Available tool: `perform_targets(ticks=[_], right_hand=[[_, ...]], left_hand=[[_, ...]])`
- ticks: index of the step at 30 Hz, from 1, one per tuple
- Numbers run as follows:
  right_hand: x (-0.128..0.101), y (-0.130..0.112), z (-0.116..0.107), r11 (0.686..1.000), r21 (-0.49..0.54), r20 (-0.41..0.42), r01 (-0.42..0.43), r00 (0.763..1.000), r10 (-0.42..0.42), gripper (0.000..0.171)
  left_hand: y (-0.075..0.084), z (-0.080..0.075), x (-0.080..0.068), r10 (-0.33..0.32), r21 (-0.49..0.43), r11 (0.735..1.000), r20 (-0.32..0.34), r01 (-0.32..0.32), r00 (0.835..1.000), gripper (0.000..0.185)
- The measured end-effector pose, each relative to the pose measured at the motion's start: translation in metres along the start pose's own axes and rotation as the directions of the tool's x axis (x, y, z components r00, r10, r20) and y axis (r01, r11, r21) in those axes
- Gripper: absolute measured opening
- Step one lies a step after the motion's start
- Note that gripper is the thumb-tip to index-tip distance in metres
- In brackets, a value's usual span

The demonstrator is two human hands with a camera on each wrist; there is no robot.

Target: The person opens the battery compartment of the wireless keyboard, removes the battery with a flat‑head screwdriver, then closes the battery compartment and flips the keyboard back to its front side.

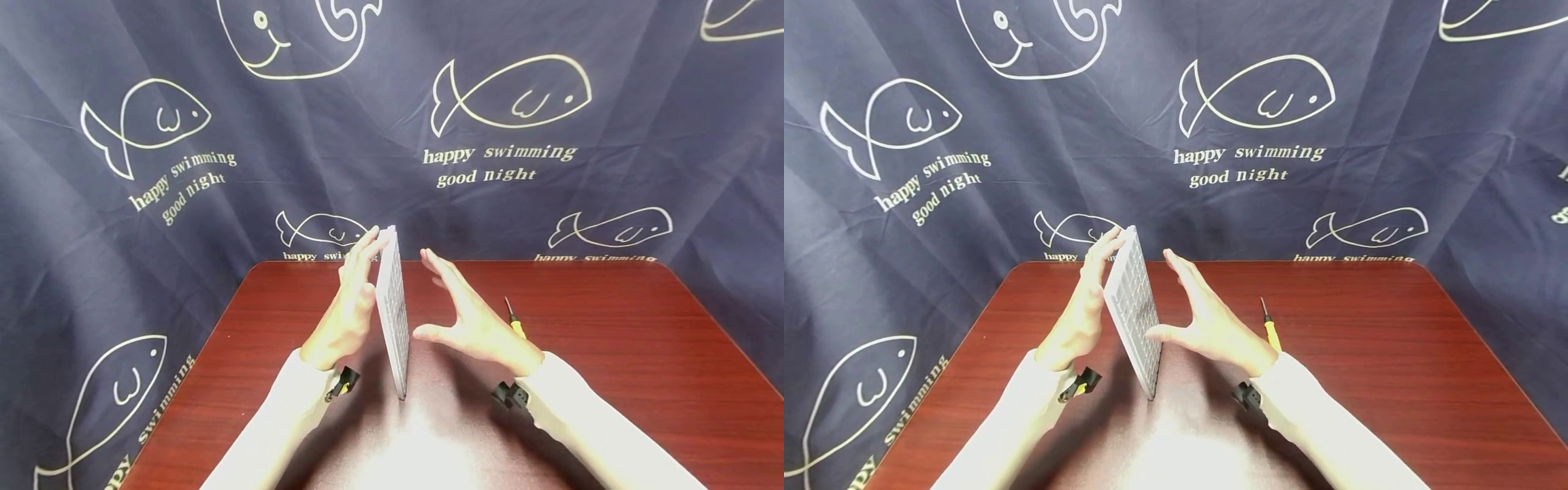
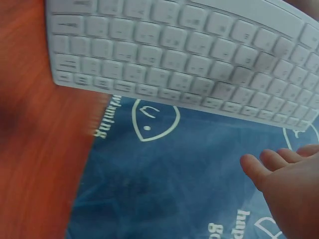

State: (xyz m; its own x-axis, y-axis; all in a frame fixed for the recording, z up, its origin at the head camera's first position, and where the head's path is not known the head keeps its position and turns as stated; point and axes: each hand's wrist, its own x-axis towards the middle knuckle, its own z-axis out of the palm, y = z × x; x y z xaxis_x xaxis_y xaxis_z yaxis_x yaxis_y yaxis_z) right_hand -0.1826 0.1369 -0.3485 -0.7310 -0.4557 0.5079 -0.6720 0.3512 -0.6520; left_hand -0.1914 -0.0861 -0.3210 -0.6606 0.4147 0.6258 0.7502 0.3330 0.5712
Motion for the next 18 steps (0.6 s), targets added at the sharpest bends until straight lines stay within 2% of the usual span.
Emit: perform_targets(ticks=[7,12,18], right_hand=[[0.009,-0.008,-0.008,0.997,-0.008,-0.026,0.083,0.996,-0.083,0.113],[0.013,-0.013,-0.011,0.994,-0.012,-0.031,0.108,0.994,-0.108,0.113],[0.016,-0.017,-0.013,0.994,-0.017,-0.025,0.106,0.994,-0.107,0.113]], left_hand=[[0.002,0.005,0.001,-0.005,-0.015,1.0,0.009,0.005,1.0,0.09],[0.001,0.008,0.001,0.006,-0.013,1.0,0.028,-0.006,1.0,0.09],[-0.001,0.014,-0.003,-0.011,-0.009,1.0,0.055,0.012,0.998,0.088]])
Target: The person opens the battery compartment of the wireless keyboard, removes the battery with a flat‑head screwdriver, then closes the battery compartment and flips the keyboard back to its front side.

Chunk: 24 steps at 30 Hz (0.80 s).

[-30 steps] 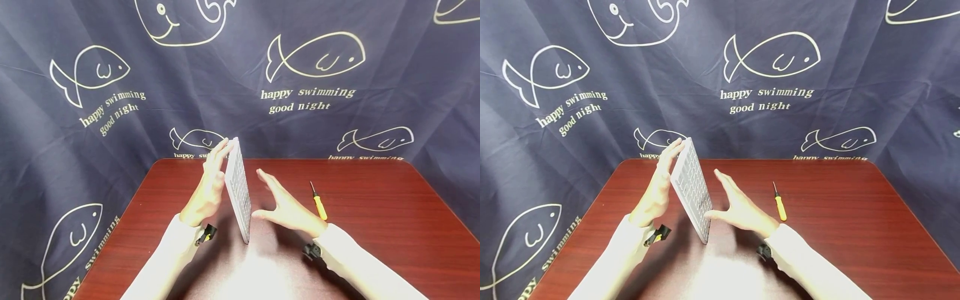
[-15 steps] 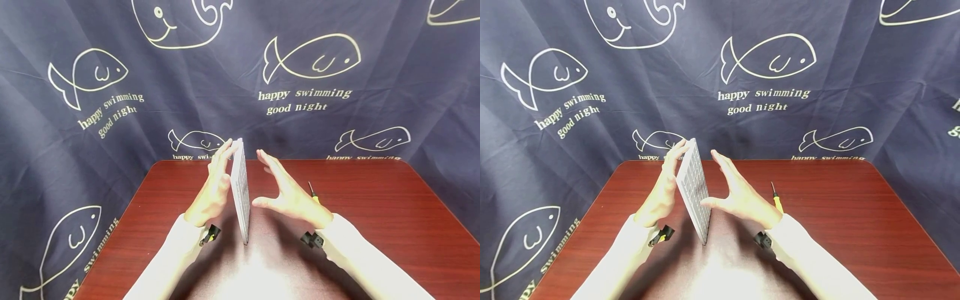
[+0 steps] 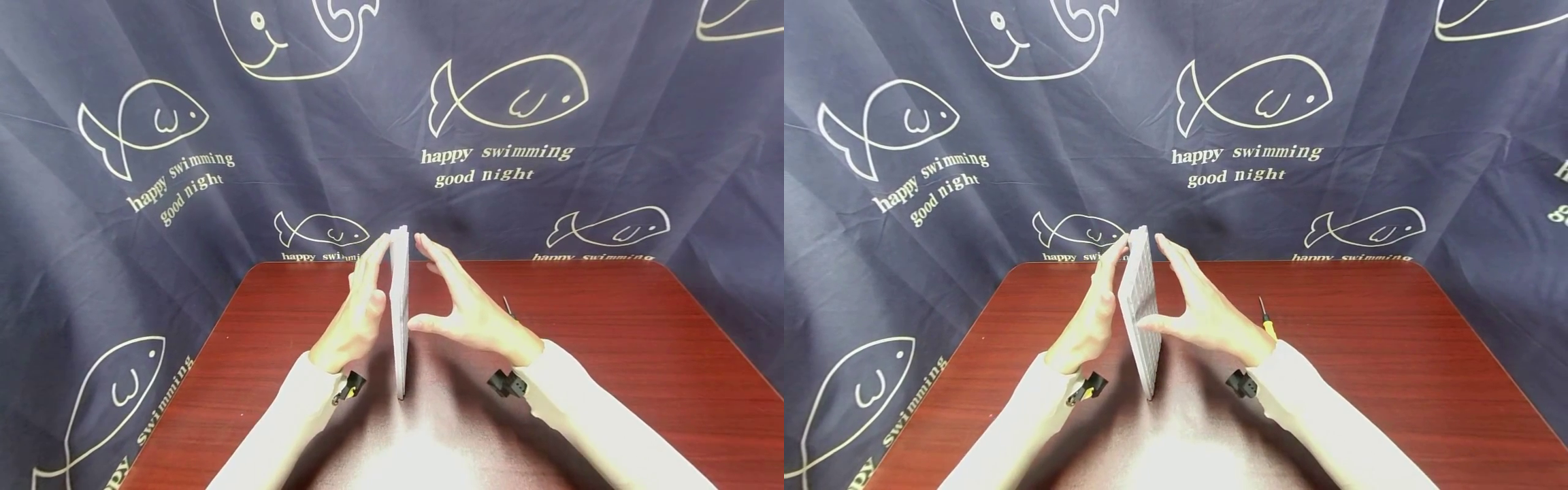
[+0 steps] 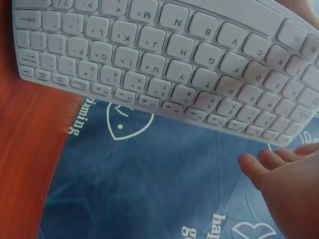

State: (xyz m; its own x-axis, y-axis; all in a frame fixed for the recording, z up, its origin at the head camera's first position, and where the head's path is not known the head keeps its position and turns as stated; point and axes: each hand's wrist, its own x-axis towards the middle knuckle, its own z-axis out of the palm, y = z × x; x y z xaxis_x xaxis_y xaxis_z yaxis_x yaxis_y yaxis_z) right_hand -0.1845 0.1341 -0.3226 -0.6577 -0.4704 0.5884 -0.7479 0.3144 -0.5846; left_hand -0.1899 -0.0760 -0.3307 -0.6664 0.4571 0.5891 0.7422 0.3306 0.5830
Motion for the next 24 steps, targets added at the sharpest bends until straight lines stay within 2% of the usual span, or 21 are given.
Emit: perform_targets(ticks=[6,11,17,21,24], right_hand=[[0.001,-0.001,-0.005,0.999,-0.03,-0.011,-0.018,1.0,0.018,0.114],[0.001,-0.002,-0.013,1.0,-0.014,-0.027,-0.016,1.0,0.016,0.113],[-0.001,-0.003,-0.022,1.0,-0.006,-0.017,-0.005,1.0,0.005,0.11],[-0.007,-0.003,-0.03,0.998,-0.059,0.0,-0.017,1.0,0.017,0.105],[-0.013,-0.002,-0.038,0.992,-0.116,0.008,-0.039,0.999,0.04,0.101]], left_hand=[[-0.005,0.008,-0.005,-0.026,0.025,0.999,0.027,0.025,0.999,0.088],[-0.007,0.015,-0.009,-0.051,0.045,0.998,0.06,0.048,0.997,0.091],[-0.013,0.025,-0.015,-0.045,0.064,0.997,0.098,0.039,0.994,0.092],[-0.018,0.033,-0.022,-0.054,0.098,0.994,0.143,0.04,0.988,0.089],[-0.023,0.04,-0.028,-0.085,0.14,0.988,0.188,0.059,0.978,0.089]])
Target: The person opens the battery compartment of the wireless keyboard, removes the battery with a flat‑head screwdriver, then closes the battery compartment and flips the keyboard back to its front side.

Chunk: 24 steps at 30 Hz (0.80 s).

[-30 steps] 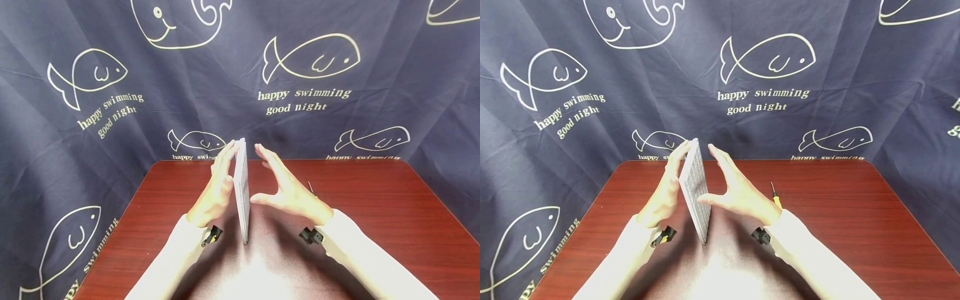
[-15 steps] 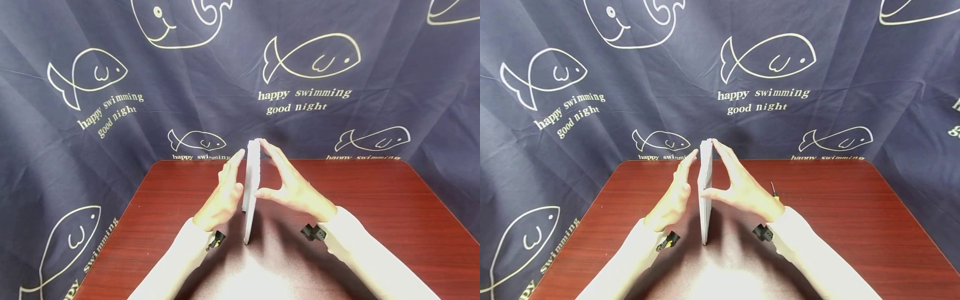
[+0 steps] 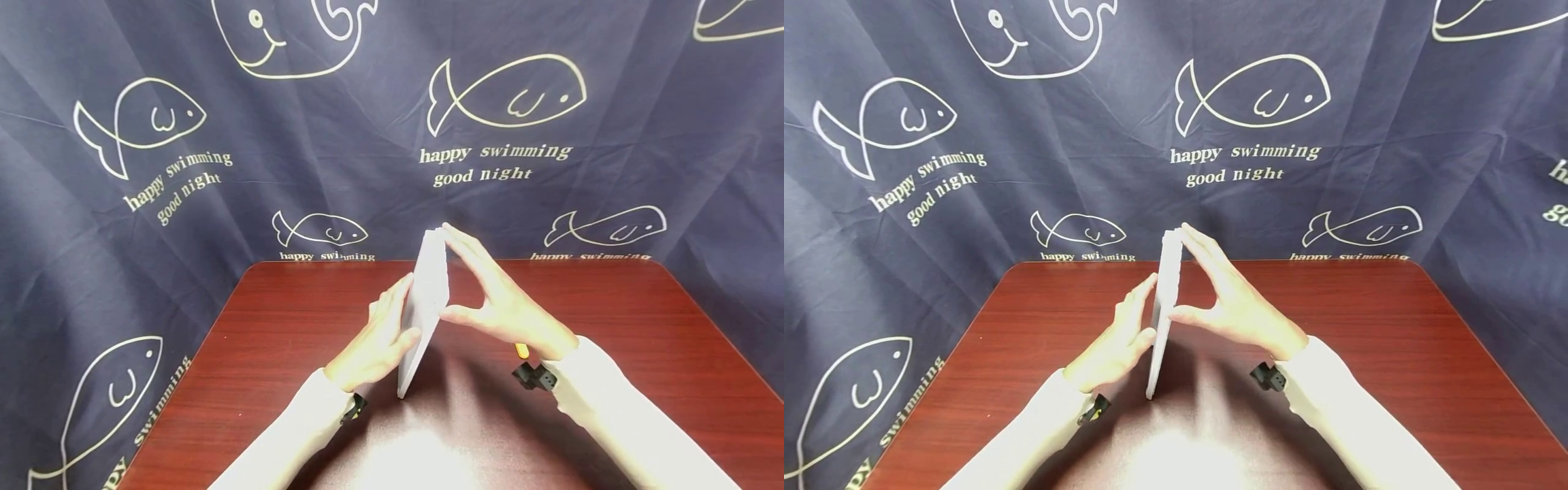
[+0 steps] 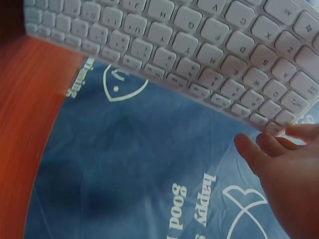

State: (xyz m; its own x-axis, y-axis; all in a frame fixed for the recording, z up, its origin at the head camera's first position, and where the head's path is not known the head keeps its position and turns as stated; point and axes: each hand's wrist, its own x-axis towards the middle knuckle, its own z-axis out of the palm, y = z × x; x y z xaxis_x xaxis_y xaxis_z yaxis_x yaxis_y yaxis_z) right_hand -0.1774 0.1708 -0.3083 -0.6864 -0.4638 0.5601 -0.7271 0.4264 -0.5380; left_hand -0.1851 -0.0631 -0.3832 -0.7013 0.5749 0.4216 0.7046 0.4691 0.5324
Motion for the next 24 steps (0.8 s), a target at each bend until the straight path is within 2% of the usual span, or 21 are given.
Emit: perform_targets(ticks=[6,13,18,24], right_hand=[[-0.014,0.005,-0.016,0.999,-0.035,0.009,-0.039,0.999,0.039,0.1],[-0.028,0.012,-0.03,0.999,-0.034,-0.002,-0.007,1.0,0.007,0.1],[-0.04,0.015,-0.042,0.998,-0.038,0.029,-0.041,0.999,0.042,0.099],[-0.056,0.02,-0.056,0.985,-0.098,0.088,-0.14,0.985,0.148,0.1]], left_hand=[[-0.008,0.016,-0.006,-0.072,0.014,0.997,0.107,0.071,0.992,0.092],[-0.015,0.029,-0.013,-0.129,0.077,0.99,0.202,0.116,0.971,0.091],[-0.017,0.034,-0.018,-0.21,0.156,0.972,0.266,0.174,0.941,0.093],[-0.023,0.035,-0.022,-0.279,0.219,0.952,0.324,0.216,0.904,0.098]])
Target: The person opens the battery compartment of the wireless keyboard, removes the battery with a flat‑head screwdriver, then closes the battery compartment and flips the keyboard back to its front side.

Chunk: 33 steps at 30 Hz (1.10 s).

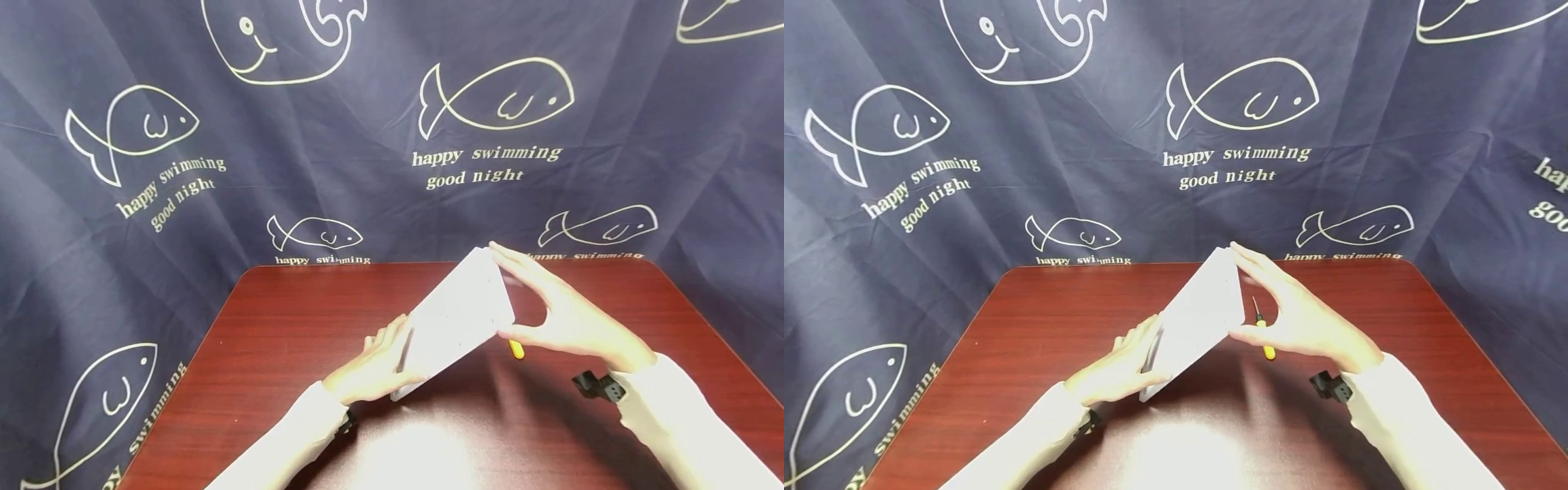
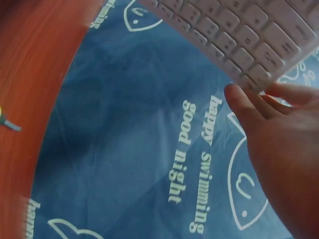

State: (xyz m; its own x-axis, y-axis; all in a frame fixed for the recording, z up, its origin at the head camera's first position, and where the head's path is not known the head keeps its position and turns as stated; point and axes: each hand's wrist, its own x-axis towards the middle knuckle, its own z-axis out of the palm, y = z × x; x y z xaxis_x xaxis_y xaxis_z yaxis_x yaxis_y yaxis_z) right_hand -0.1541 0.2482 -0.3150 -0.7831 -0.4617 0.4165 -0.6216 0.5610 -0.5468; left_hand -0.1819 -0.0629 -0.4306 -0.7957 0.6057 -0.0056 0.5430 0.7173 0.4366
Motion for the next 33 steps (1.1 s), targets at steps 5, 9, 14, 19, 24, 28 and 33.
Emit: perform_targets(ticks=[5,9,14,19,24,28,33], right_hand=[[-0.012,0.015,0.004,0.999,-0.025,0.017,0.021,1.0,-0.021,0.101],[-0.021,0.031,0.014,1.0,-0.012,0.043,0.01,0.999,-0.01,0.102],[-0.031,0.052,0.034,1.0,-0.002,0.086,-0.024,0.996,0.024,0.099],[-0.036,0.068,0.056,0.997,0.051,0.125,-0.062,0.991,0.055,0.1],[-0.037,0.074,0.071,0.99,0.034,0.162,-0.136,0.978,0.129,0.103],[-0.035,0.076,0.082,0.98,-0.011,0.221,-0.2,0.955,0.197,0.105],[-0.034,0.079,0.093,0.975,-0.079,0.268,-0.209,0.937,0.223,0.106]], left_hand=[[-0.01,-0.002,-0.002,-0.03,-0.022,0.999,0.027,0.031,0.999,0.103],[-0.022,-0.003,-0.004,-0.035,-0.018,0.999,0.042,0.036,0.999,0.108],[-0.036,-0.007,-0.005,-0.035,-0.011,0.999,0.015,0.035,0.999,0.111],[-0.045,-0.01,-0.005,-0.031,0.027,0.999,-0.005,0.031,1.0,0.114],[-0.052,-0.01,-0.004,-0.021,0.078,0.997,-0.041,0.024,0.999,0.115],[-0.055,-0.008,-0.003,-0.028,0.11,0.993,-0.056,0.034,0.998,0.114],[-0.056,-0.005,-0.001,-0.037,0.152,0.987,-0.057,0.045,0.998,0.111]])
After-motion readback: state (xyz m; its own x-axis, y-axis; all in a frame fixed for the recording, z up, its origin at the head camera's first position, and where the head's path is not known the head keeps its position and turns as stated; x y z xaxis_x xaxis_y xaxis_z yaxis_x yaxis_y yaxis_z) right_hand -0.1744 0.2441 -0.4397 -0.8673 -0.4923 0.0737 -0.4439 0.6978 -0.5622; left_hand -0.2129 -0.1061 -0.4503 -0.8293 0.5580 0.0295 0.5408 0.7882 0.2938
